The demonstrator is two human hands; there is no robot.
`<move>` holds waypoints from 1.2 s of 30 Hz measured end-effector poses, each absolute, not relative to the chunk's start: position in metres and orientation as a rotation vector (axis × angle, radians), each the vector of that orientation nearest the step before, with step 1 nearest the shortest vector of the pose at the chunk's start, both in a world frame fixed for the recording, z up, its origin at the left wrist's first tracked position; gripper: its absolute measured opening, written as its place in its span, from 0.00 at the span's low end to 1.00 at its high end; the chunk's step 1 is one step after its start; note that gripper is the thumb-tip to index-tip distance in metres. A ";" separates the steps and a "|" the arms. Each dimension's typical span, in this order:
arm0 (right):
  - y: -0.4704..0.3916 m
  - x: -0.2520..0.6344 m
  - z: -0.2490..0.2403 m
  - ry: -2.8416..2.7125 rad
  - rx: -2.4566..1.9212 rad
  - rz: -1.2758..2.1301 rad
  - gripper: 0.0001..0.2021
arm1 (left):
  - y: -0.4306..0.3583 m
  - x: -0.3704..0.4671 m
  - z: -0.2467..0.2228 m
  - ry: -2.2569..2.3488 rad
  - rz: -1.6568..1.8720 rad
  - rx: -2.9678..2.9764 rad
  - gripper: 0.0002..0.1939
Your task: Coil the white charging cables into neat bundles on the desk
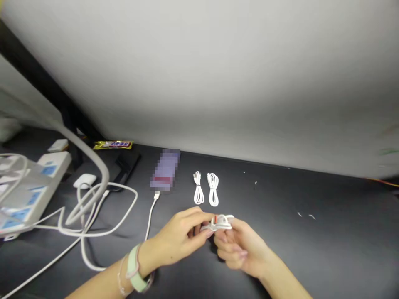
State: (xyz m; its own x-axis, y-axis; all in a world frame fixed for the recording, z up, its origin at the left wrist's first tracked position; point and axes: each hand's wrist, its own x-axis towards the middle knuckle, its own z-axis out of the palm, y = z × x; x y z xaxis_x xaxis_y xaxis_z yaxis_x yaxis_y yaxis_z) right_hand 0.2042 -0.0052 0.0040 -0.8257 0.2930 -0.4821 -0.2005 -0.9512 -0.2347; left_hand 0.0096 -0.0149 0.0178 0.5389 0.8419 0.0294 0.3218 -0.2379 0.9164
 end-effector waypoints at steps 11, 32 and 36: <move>-0.010 0.199 0.006 -0.250 -0.760 2.598 0.16 | -0.014 0.007 0.020 0.987 0.681 1.862 0.15; -0.024 0.193 0.020 -2.096 -1.006 0.924 0.10 | -0.012 0.017 0.013 0.794 0.686 0.705 0.14; -0.022 0.196 0.015 -2.286 -1.001 0.625 0.11 | -0.013 0.018 0.010 0.761 0.685 0.625 0.13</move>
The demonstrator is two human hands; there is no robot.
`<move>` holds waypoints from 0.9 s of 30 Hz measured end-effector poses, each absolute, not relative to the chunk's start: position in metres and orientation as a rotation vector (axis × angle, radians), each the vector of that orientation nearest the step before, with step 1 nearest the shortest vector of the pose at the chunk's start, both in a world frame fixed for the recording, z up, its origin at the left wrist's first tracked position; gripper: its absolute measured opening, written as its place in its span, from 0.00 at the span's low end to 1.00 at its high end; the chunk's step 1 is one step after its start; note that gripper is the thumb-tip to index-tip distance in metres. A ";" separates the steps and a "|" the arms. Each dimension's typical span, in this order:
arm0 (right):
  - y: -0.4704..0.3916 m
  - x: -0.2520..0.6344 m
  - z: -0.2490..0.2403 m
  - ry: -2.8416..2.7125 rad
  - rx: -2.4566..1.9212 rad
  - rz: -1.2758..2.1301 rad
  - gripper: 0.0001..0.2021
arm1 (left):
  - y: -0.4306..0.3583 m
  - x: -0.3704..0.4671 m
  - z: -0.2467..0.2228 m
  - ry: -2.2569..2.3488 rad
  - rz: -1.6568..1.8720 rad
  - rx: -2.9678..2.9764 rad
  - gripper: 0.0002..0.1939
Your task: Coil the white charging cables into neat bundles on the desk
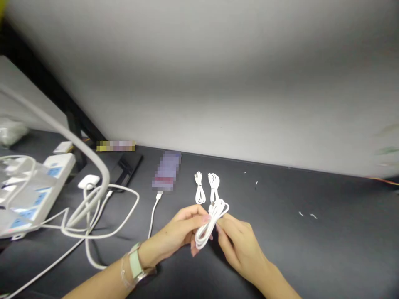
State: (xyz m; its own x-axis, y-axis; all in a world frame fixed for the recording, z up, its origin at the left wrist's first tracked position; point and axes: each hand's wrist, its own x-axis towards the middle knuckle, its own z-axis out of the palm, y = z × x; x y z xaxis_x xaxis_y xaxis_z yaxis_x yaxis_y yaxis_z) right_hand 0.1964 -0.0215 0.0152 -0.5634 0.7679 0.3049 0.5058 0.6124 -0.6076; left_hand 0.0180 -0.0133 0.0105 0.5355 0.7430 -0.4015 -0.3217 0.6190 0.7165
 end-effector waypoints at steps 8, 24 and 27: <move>-0.021 0.198 0.016 -2.003 -1.130 0.940 0.07 | -0.013 0.019 0.007 0.823 0.748 0.803 0.16; -0.025 0.187 0.013 -1.446 -1.214 1.554 0.11 | -0.015 0.018 0.011 1.058 0.927 1.166 0.14; -0.026 0.186 0.013 -1.432 -1.201 1.596 0.11 | -0.014 0.018 0.009 1.082 0.946 1.181 0.13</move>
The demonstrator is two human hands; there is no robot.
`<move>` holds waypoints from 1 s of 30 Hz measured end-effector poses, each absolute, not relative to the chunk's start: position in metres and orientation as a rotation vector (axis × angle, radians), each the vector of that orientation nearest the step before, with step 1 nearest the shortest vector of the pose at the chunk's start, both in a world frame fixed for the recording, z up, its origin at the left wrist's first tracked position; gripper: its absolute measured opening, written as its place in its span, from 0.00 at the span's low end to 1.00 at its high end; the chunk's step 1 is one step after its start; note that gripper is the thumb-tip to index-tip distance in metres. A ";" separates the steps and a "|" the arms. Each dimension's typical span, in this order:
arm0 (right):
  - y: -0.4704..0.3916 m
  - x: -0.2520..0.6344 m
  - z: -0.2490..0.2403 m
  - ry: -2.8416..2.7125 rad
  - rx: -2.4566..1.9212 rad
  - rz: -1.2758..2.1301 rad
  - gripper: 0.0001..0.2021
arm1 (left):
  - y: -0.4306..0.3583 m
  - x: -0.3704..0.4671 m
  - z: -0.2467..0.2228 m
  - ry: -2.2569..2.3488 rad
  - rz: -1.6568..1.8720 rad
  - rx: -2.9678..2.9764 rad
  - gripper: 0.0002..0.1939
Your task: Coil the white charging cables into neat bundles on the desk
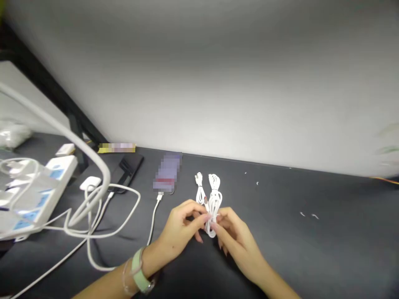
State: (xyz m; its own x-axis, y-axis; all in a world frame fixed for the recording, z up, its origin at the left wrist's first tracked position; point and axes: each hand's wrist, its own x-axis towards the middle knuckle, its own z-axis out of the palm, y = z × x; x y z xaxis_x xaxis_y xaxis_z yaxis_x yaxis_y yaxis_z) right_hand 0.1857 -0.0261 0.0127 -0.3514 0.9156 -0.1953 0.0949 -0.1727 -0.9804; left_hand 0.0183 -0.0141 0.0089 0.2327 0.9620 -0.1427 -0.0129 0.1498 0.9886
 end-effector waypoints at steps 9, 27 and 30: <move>-0.025 0.184 0.009 -1.239 -1.123 1.758 0.15 | -0.014 0.015 0.012 1.127 1.009 1.349 0.10; -0.021 0.181 0.012 -0.653 -0.923 2.095 0.11 | -0.013 0.012 0.008 1.148 1.064 1.623 0.06; -0.022 0.181 0.012 -0.662 -0.933 2.112 0.11 | -0.014 0.012 0.008 1.132 1.040 1.585 0.07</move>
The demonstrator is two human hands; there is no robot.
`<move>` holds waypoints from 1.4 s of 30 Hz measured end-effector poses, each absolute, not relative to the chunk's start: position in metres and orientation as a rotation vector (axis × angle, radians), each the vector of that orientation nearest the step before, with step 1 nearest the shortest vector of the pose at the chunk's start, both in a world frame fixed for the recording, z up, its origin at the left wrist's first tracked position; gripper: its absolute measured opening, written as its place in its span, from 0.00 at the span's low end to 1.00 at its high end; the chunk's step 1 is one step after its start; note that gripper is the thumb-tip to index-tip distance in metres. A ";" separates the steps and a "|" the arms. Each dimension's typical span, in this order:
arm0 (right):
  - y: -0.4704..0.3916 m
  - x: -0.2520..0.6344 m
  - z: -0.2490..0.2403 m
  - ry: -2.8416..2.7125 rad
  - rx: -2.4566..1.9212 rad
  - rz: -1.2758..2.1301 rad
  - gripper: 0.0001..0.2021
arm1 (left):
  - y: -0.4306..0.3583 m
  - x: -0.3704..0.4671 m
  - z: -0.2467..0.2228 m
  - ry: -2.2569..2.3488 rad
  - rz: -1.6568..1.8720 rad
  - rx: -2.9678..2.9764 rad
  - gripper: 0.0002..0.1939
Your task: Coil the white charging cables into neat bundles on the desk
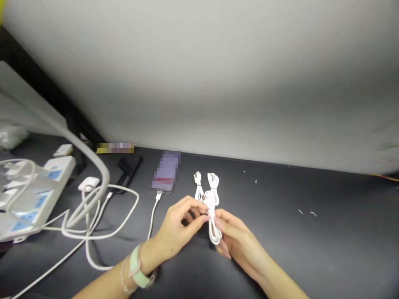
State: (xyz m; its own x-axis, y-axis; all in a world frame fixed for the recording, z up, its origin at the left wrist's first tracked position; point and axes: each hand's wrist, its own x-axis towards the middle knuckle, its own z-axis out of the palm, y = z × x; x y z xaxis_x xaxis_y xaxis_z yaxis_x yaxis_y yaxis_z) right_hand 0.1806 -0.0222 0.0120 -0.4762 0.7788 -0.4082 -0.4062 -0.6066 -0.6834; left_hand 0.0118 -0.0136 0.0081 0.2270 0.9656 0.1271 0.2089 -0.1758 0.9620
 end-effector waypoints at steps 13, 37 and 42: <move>-0.024 0.180 0.014 -0.624 -0.893 2.166 0.11 | -0.013 0.010 0.010 1.127 1.028 1.674 0.04; -0.028 0.180 0.014 -1.062 -0.936 1.802 0.12 | -0.017 0.011 0.017 1.036 0.823 1.357 0.18; -0.031 0.179 0.015 -1.110 -0.930 1.814 0.12 | -0.019 0.012 0.028 0.981 0.780 1.501 0.13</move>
State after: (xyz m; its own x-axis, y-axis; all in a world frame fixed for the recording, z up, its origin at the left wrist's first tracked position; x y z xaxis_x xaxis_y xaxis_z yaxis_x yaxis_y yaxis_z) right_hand 0.1789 -0.0312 0.0148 -0.4123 0.8938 -0.1768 -0.2493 -0.2973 -0.9217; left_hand 0.0117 -0.0193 0.0280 0.4351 0.8993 -0.0437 0.1600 -0.0295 0.9867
